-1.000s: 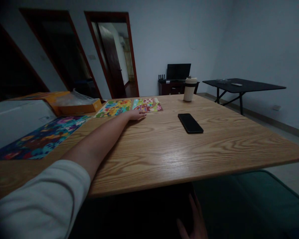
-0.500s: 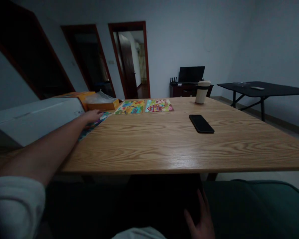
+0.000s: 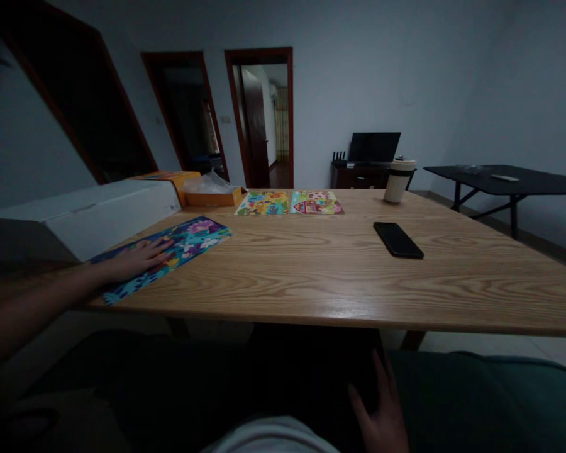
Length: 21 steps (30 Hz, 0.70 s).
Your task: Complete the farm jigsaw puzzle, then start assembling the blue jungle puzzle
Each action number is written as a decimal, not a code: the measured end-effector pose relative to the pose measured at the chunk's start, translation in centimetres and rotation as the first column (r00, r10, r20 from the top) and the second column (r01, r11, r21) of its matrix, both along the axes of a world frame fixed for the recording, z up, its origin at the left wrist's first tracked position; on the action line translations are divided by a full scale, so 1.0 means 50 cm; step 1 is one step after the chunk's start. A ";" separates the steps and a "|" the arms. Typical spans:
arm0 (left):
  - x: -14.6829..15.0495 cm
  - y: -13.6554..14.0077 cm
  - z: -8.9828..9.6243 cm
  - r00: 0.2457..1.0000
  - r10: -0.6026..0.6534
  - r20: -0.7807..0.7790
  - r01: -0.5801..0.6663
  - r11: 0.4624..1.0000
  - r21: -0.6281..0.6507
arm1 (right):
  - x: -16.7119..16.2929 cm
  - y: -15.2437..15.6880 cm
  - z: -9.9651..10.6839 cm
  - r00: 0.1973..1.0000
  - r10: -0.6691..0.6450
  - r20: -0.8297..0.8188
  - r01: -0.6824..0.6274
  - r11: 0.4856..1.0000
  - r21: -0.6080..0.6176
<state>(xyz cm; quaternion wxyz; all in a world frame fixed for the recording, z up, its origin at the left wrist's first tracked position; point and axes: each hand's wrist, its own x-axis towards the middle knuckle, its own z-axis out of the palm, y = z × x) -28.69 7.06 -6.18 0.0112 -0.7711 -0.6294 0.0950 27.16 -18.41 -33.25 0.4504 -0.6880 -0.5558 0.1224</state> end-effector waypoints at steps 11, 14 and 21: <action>0.234 0.001 0.014 0.935 -0.324 0.143 0.336 0.939 -0.072 | 0.013 0.008 -0.025 1.000 -0.012 0.012 0.012 1.000 -0.026; 0.344 0.027 0.016 0.872 -0.465 0.155 0.480 0.873 -0.082 | 0.005 0.007 -0.001 0.997 0.003 0.082 0.000 0.999 -0.037; 0.530 0.019 0.009 0.703 -0.675 0.223 0.707 0.696 -0.123 | -0.012 0.008 0.109 0.975 0.116 0.189 -0.140 0.983 0.120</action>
